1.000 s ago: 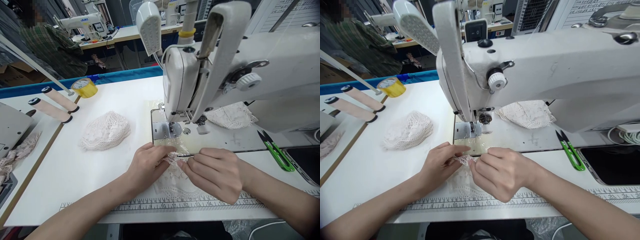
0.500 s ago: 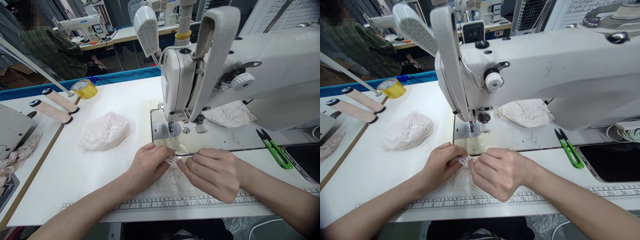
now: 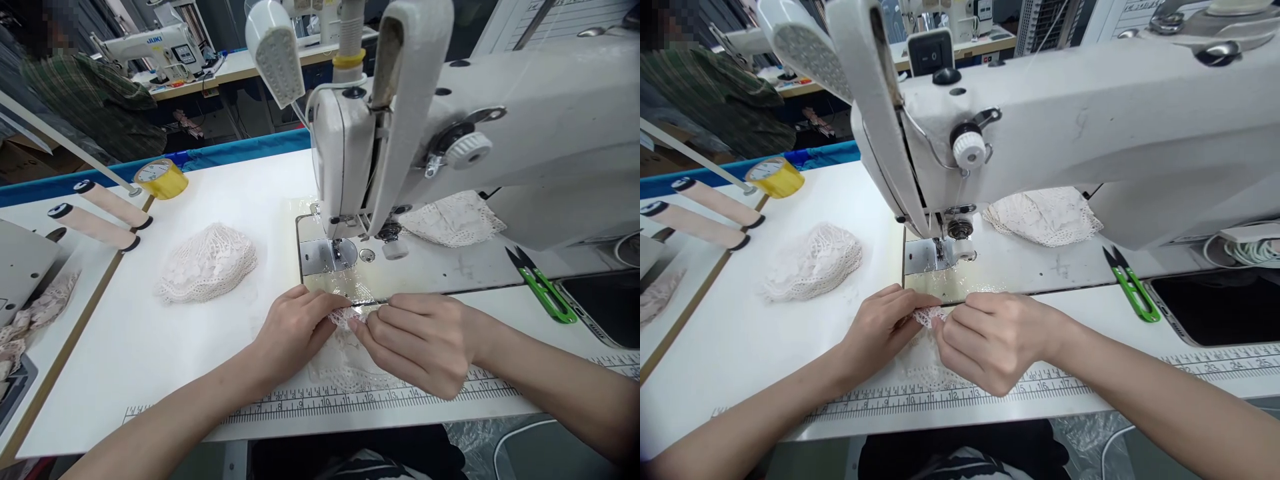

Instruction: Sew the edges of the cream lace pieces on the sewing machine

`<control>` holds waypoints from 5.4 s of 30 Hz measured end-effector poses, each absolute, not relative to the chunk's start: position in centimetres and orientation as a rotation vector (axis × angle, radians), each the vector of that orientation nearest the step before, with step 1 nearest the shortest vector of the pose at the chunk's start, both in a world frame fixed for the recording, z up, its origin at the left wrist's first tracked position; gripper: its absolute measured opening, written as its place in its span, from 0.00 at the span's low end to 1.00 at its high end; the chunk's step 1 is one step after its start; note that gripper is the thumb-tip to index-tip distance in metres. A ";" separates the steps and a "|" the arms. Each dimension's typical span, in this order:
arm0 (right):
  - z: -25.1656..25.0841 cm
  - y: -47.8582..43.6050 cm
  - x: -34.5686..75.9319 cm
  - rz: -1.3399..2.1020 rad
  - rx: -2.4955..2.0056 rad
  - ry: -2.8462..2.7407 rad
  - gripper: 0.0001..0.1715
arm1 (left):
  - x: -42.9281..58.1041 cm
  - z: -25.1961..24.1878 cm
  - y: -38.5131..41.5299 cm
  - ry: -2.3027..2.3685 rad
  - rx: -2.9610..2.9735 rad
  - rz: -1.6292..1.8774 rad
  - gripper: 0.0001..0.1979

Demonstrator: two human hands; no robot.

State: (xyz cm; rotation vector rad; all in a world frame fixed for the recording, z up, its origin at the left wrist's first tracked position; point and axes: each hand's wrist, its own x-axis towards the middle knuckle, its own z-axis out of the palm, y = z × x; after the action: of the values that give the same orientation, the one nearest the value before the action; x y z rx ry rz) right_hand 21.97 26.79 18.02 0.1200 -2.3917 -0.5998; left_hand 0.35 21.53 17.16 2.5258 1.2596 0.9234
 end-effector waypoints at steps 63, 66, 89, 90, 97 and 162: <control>16.4 28.9 20.8 -0.739 -0.912 -2.592 0.16 | 0.7 16.3 23.3 1.668 2.972 0.596 0.15; 16.4 29.0 20.8 -0.774 -0.911 -2.582 0.15 | 0.6 16.2 23.6 1.678 2.962 0.609 0.15; 17.9 28.9 21.6 0.156 -1.012 -2.526 0.12 | -0.6 18.4 22.2 1.241 3.044 0.513 0.12; 18.2 28.7 21.5 0.273 -1.017 -2.557 0.11 | -0.6 18.3 22.2 1.242 3.058 0.547 0.08; 19.6 27.6 21.8 0.605 -0.961 -2.669 0.07 | 0.2 19.3 22.1 1.506 2.585 0.547 0.10; 16.9 29.5 20.8 -0.301 -0.882 -2.569 0.15 | -0.7 16.5 25.7 1.402 3.030 0.597 0.15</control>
State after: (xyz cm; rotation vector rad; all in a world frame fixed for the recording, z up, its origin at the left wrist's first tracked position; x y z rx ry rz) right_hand 20.76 29.47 16.92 -0.8816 -2.5688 -0.3012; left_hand -0.68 25.73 16.53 3.0299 1.4017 0.5973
